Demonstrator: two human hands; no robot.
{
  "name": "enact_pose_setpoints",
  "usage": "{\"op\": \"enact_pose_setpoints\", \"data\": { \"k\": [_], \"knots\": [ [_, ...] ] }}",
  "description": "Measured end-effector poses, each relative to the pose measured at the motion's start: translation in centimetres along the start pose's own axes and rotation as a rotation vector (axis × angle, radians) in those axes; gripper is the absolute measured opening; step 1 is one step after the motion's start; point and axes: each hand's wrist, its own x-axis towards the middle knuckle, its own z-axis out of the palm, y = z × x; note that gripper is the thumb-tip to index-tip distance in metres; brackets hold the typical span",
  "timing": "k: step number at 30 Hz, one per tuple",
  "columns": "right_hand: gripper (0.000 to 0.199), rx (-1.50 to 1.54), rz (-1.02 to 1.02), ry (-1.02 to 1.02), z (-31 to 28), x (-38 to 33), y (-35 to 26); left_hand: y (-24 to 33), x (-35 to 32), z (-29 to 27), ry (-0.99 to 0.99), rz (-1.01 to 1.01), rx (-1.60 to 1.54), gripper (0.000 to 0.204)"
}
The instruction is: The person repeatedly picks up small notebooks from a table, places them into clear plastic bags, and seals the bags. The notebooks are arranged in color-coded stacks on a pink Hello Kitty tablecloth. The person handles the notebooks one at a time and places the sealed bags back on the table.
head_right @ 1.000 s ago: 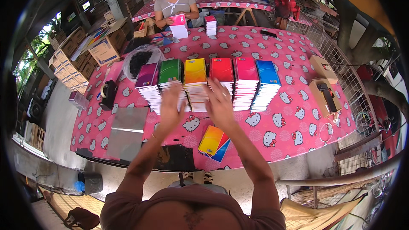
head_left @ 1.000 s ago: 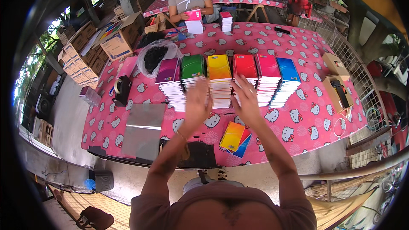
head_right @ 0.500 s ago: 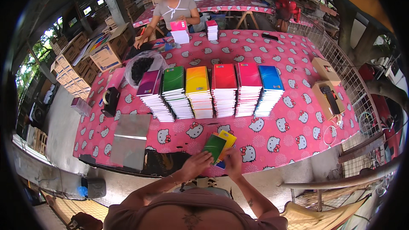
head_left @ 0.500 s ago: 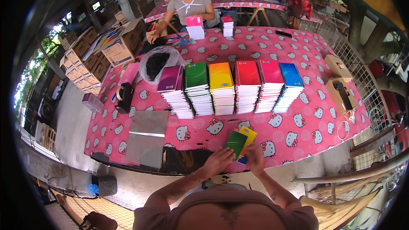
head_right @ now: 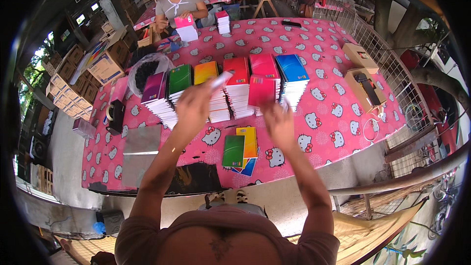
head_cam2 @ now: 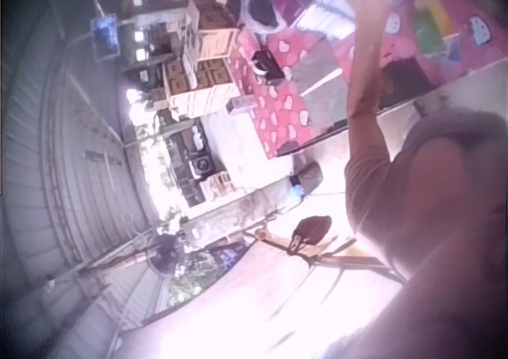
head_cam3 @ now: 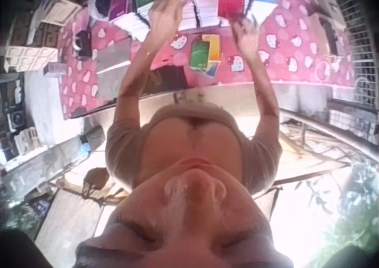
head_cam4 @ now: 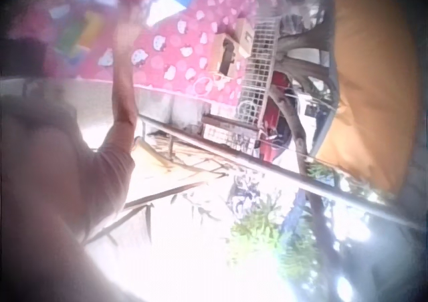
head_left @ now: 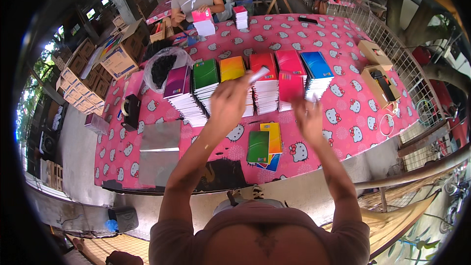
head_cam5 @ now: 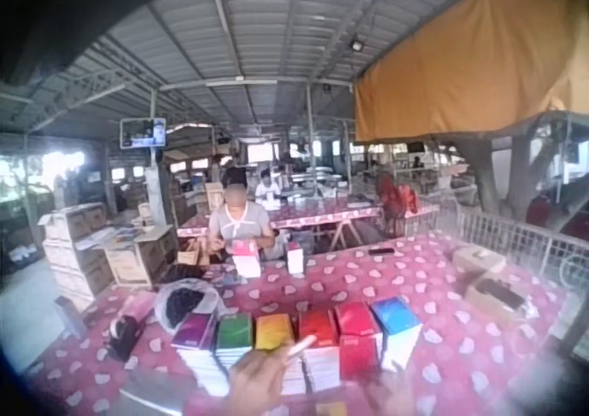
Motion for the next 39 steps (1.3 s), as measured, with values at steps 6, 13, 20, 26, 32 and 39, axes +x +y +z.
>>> {"op": "enact_pose_setpoints", "data": {
  "k": [6, 13, 20, 26, 32, 39],
  "knots": [
    [0.022, 0.799, 0.263, -0.394, 5.0, -15.3, -9.3, 3.9, -8.1, 2.7, -0.459, -0.358, 0.085, 0.020],
    [0.027, 1.214, 1.250, -0.016, 6.8, -16.1, -8.8, 1.8, -14.1, 10.2, -0.587, -0.662, -0.319, 0.039],
    [0.033, 0.892, 0.936, 0.119, 2.2, -8.1, -3.6, -12.0, -5.7, -7.0, -0.148, -0.286, 0.492, 0.062],
    [0.049, 0.857, 0.388, -0.112, 1.4, 0.3, -9.1, -12.5, -7.2, -9.4, -0.213, -0.275, 0.428, 0.039],
    [0.046, 1.026, 0.286, -0.058, 3.0, 1.8, -16.6, 1.5, -7.5, -9.1, -0.129, -0.731, -0.478, 0.040],
    [0.032, 1.541, 0.977, 0.216, -0.2, 0.0, -10.4, -12.9, -7.3, -8.2, -0.201, -0.239, 0.622, 0.049]
  ]
}}
